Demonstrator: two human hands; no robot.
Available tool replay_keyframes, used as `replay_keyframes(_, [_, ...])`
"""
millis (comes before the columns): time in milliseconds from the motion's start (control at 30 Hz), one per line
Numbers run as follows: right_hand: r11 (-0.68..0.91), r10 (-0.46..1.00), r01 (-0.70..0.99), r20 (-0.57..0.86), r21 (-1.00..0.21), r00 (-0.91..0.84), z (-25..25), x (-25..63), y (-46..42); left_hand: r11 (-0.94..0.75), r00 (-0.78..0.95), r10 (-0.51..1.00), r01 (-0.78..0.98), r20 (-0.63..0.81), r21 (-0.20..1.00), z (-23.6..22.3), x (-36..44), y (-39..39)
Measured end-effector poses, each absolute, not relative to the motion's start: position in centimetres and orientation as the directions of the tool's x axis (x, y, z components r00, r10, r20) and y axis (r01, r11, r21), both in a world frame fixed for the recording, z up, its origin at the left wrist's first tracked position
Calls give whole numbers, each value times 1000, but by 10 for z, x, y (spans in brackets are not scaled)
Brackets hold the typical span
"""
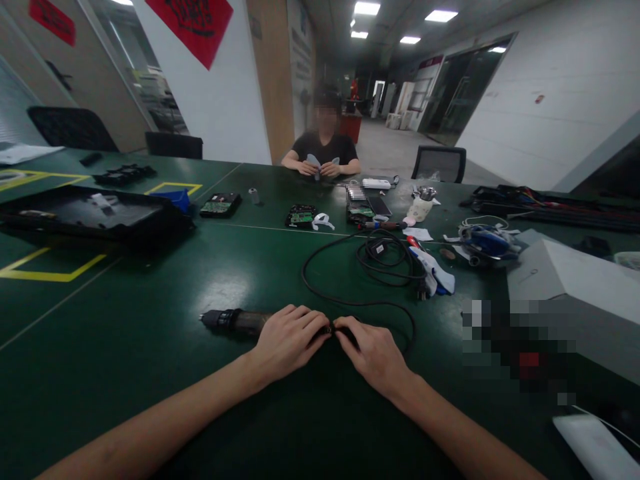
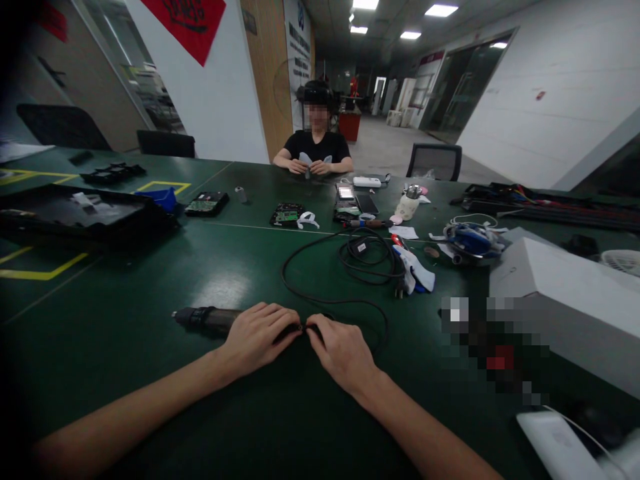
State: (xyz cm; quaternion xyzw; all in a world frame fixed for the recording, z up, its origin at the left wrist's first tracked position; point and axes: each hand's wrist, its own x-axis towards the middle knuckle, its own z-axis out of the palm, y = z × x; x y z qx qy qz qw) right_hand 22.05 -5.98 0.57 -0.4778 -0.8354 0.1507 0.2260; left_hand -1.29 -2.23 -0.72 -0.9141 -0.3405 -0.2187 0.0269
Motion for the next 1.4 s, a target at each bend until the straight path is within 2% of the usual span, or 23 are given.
replay_keyframes(200, [506,861,721,230,-473,-454,7,220,-59,-813,722,559,574,408,97,-6,-14,-24])
replay_keyframes(400, [507,861,711,243,-487,-448,7,220,-59,-760,670,617,644,413,90,-8,-12,-23])
replay_keyframes(567, [513,855,695,235,-504,-461,7,221,-59,-818,728,545,569,416,77,-5,-14,-22])
replay_keyframes(867, [497,866,715,232,-491,-443,6,221,-59,-750,651,633,650,419,124,-9,-9,-24])
replay_keyframes(1133, [509,859,700,242,-501,-451,7,220,-59,-822,730,541,565,418,78,-3,-14,-23])
replay_keyframes(1400, [478,876,715,221,-511,-428,6,217,-63,-794,709,584,601,395,95,-5,-13,-22])
